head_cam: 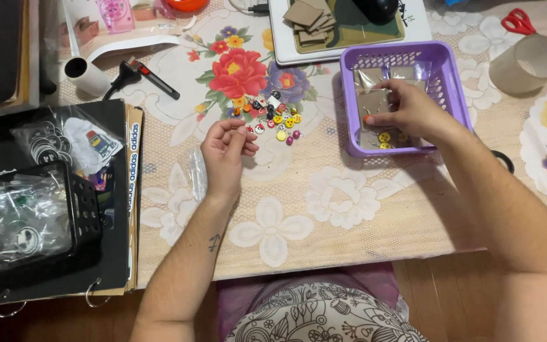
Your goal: A person is shown attaching small earring charms to cardboard display cards and then placing the finished items into a purple plastic basket.
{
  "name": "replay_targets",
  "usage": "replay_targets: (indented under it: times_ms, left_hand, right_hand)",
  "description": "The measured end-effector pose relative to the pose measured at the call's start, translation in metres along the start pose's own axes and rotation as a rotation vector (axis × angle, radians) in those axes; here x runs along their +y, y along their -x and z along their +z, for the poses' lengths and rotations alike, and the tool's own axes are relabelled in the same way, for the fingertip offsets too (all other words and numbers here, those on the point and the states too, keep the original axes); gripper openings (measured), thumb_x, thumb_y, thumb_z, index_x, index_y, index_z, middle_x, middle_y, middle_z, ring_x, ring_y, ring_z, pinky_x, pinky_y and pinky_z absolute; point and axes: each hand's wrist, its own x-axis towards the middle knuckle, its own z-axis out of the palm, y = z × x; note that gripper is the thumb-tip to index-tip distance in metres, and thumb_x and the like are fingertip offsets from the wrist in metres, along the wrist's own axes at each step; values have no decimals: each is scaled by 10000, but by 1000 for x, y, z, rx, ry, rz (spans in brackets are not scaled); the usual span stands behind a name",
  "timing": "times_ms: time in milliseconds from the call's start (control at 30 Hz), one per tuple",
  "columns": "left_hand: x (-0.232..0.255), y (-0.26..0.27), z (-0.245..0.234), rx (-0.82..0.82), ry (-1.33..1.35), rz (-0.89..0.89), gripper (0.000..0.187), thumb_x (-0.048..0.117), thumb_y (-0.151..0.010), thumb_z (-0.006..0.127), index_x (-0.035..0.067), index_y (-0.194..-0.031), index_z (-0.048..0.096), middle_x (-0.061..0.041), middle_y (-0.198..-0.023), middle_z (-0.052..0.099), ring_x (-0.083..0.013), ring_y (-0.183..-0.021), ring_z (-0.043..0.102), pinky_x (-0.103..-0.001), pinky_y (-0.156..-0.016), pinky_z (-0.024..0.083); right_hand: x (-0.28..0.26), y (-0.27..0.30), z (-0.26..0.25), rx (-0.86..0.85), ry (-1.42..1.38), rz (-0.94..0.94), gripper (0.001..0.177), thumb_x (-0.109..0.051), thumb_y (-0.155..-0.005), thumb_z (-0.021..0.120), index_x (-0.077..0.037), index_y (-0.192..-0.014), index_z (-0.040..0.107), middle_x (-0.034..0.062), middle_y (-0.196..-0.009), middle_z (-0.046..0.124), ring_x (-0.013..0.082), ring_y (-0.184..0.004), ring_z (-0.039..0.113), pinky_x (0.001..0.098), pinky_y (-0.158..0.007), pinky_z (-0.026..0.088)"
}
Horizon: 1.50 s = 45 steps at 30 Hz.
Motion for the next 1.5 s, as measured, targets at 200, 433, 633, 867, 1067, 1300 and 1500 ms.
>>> replay_targets:
  times_ms: [200,433,633,867,1067,1300,1500]
  left_hand:
    - [3,0,0,-17,17,20,90,69,-980,593,38,-1062,612,-120,-766,706,-142,-622,695,-216,-574,591]
    - [8,3,1,-81,38,-5,173,148,-979,626,33,-1107,606,-130,-808,712,-143,-656,703,-224,-595,601]
    - [10,10,3,-696,56,-230,646,334,-861,772,15,-1376,548,-192,-1071,724,-196,-869,723,-308,-754,621]
    - [-30,-12,-22,-441,39,-228,310,35,-863,767,32,-1141,628,-77,-828,726,-80,-706,676,-192,-600,576]
    - [-9,-17,-22,-302,89,-147,306,-2,-852,785,37,-1095,604,-49,-852,699,-87,-757,673,-220,-677,602]
    - [-3,-13,-13,-471,116,-128,445,-30,-772,842,62,-1146,618,-101,-947,748,-135,-844,745,-263,-760,623]
    - [-28,2,-3,-559,112,-241,624,3,-717,894,40,-1274,615,-120,-1035,732,-163,-887,740,-312,-784,640]
  right_hand:
    - [4,-3,-32,243,11,-128,427,-181,-817,931,-40,-1133,680,95,-920,670,205,-776,652,309,-646,496]
    - [-55,38,5,240,-309,-241,413,-137,-884,933,-67,-946,531,29,-709,505,96,-637,540,191,-535,400]
    - [-107,55,88,5,-530,-221,362,-138,-760,914,-49,-907,596,34,-654,521,117,-577,571,218,-501,483]
    - [-63,46,102,15,-556,-183,233,-129,-993,658,8,-1154,560,156,-904,638,266,-861,712,450,-740,633]
    - [-78,71,91,-185,125,-218,435,-169,-909,688,-47,-1305,559,188,-898,758,344,-793,762,462,-668,616]
    - [-81,75,98,126,395,-630,672,-264,-923,716,99,-1431,466,320,-1279,567,494,-1234,550,562,-1023,465]
    - [-93,64,107,-29,-86,-277,227,-243,-927,728,-42,-1022,682,118,-880,765,302,-789,764,389,-684,586]
